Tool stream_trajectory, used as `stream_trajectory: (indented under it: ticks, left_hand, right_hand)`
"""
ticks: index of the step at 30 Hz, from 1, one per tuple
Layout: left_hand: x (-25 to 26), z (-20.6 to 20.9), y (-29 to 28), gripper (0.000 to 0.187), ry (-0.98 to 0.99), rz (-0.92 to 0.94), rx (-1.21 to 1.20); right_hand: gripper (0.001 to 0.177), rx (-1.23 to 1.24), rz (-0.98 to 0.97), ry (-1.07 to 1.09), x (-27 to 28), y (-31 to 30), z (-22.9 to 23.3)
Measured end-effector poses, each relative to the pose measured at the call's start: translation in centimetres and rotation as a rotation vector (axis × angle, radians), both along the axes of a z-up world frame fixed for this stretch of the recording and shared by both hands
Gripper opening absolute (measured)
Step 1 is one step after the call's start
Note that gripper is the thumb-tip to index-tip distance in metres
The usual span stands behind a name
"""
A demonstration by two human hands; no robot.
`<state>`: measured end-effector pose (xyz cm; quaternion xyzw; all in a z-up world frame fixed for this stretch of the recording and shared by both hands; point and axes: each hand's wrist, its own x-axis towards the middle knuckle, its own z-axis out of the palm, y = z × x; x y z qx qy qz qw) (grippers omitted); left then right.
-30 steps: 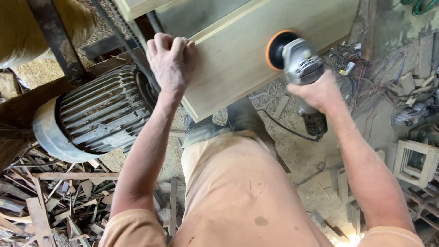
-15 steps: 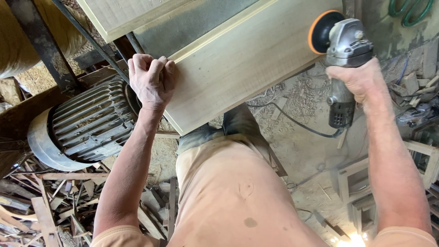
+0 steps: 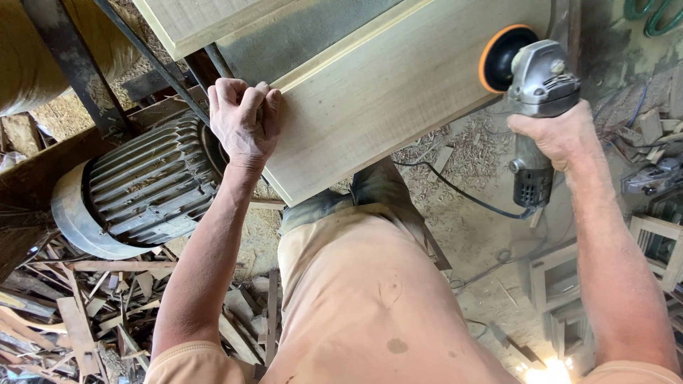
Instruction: The person uses an angle grinder with a sanding disc to smooth the surface of a rectangular wooden board. They hold the board with one hand and move the grinder across the surface repeatedly, then place the board on a stack and continue sanding.
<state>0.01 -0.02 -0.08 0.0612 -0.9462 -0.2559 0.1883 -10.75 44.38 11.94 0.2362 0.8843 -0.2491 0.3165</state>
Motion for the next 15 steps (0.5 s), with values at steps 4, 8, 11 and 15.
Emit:
stream_trajectory:
  ticks: [4,8,11,15]
  left_hand:
    - [-0.1,0.2,0.1,0.036,0.015,0.011,-0.008]
    - [-0.1,0.2,0.1,0.032,0.004,0.013,-0.012]
    - [-0.1,0.3,0.2,0.036,-0.001,0.015,0.005]
    - [-0.2,0.5,0.1,0.039,0.013,0.001,0.021]
  right_hand:
    - [0.020,0.029,0.006,-0.003,0.8,-1.2,0.1]
    - [0.019,0.034,0.066,-0.001,1.7,-2.4,0.5]
    - [0.024,0.024,0.049,-0.056,2.3,-4.4,1.5]
    - [0.037,0.152,0.101,-0.093,3.5,-5.7,1.0]
